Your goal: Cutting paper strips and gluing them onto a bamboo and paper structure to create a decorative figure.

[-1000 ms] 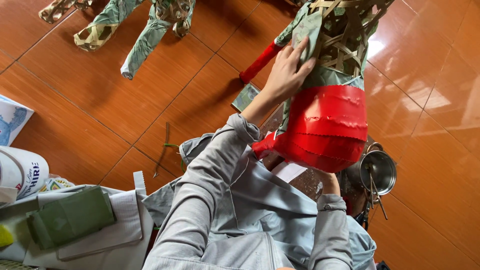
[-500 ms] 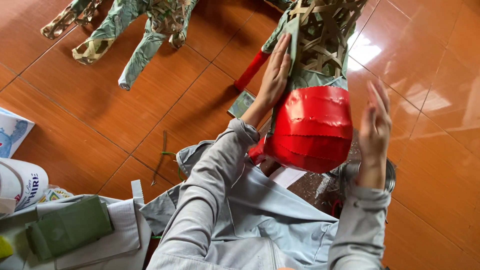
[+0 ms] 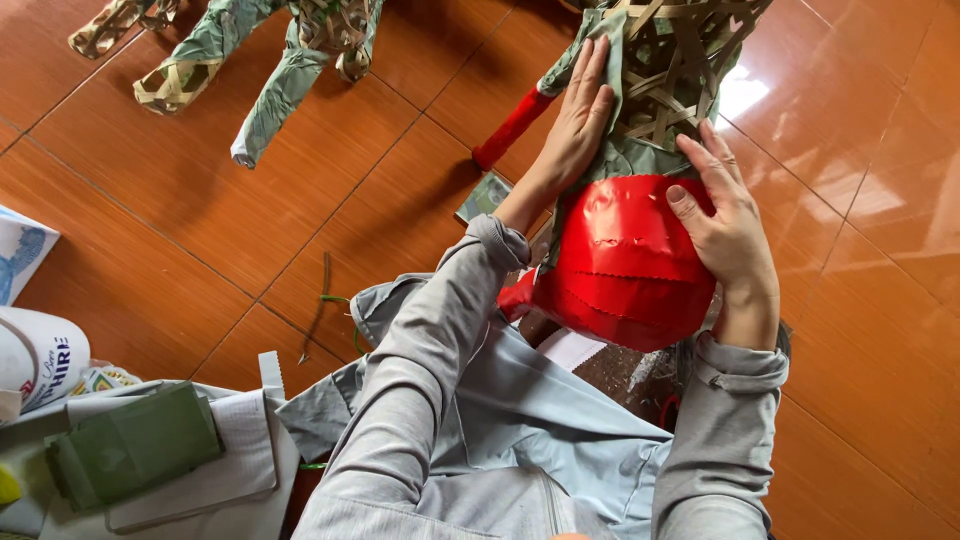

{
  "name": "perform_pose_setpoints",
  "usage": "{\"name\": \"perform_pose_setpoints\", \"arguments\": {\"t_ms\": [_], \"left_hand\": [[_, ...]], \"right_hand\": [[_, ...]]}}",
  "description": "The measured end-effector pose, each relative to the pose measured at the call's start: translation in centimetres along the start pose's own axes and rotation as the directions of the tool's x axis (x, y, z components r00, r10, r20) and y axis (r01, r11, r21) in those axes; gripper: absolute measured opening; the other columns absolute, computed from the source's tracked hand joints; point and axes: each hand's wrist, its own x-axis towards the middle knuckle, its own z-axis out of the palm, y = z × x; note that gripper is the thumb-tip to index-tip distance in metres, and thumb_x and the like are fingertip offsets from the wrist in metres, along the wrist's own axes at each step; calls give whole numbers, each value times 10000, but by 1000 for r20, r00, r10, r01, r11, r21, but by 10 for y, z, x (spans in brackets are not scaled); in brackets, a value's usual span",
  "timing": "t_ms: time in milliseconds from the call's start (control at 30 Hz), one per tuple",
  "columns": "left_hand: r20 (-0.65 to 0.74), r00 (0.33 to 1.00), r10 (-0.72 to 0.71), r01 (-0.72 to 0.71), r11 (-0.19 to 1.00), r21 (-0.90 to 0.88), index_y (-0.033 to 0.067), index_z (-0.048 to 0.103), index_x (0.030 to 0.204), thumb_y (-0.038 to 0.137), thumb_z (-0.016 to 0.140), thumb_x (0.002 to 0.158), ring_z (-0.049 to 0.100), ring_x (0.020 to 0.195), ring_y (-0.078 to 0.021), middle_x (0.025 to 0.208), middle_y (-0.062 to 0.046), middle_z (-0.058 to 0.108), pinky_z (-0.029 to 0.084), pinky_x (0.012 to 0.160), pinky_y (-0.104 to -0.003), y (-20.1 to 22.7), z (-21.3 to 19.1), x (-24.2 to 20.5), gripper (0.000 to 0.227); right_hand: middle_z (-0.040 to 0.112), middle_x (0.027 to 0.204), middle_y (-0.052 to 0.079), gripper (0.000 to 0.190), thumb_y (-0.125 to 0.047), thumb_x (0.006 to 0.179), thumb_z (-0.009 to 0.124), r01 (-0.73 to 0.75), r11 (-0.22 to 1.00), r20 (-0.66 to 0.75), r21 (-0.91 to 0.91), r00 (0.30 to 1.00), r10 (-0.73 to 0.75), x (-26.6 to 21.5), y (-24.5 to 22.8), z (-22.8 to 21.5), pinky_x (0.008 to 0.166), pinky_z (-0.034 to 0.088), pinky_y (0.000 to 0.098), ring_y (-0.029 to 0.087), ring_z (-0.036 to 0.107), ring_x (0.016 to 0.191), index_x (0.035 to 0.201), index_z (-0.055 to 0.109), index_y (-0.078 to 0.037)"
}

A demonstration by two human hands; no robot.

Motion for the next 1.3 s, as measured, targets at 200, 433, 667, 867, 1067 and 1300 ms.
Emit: {"name": "perform_pose_setpoints", "arguments": {"t_ms": [200, 433, 667, 867, 1067, 1300], "left_hand": [[6, 1000, 4, -4, 1000, -16, 264, 155, 1703, 376, 451, 1167, 116, 1686, -322, 1806, -126, 13, 223, 1354, -409, 5, -5, -11, 622], [41, 997, -59, 60, 997, -37, 260, 158, 1696, 372, 574, 1120, 78, 1676, -336, 1801, -136, -26, 206, 1342, -424, 20, -16, -13, 720], [54, 998, -42, 45, 997, -59, 287, 165, 1663, 469, 797, 947, 99, 1627, -383, 1734, -225, 30, 250, 1299, -488, 22, -20, -3, 972], [75, 995, -58, 51, 995, 86, 297, 167, 1675, 538, 653, 1024, 156, 1588, -440, 1687, -254, 78, 285, 1282, -516, -11, -18, 11, 847], [-39, 999, -30, 36, 989, 144, 312, 148, 1689, 502, 432, 1153, 178, 1612, -436, 1717, -225, 131, 249, 1315, -509, -17, 1, 15, 636], [-61, 996, -68, 75, 990, 116, 285, 187, 1663, 474, 652, 1065, 136, 1599, -459, 1683, -283, 85, 290, 1272, -486, -11, 6, 14, 780]], "right_hand": [[293, 1723, 117, 573, -311, 1013, 649, -3, 1000, 25, 18, 1000, 2, -1, -6, 1, 1274, 253, 427, 305, 248, 1602, 1544, 502, -154], [299, 1720, 145, 590, -286, 1023, 646, 43, 999, 31, 8, 999, -43, 0, -6, 3, 1283, 254, 421, 307, 247, 1611, 1564, 469, -131], [289, 1721, 150, 600, -286, 1022, 647, 47, 999, 42, 1, 998, -47, 0, -9, 1, 1282, 253, 418, 309, 235, 1610, 1571, 457, -133], [275, 1727, 145, 613, -299, 1029, 642, 59, 998, 51, 11, 997, -60, 0, -4, 2, 1295, 231, 422, 307, 215, 1617, 1582, 436, -135], [246, 1737, 123, 628, -351, 1023, 625, 40, 999, 65, 29, 997, -42, 0, -3, 2, 1300, 209, 438, 301, 185, 1622, 1587, 426, -157], [207, 1748, 77, 657, -453, 1004, 598, -40, 999, 84, 22, 996, 38, 1, 1, 0, 1296, 192, 462, 288, 143, 1623, 1589, 426, -209]]}}
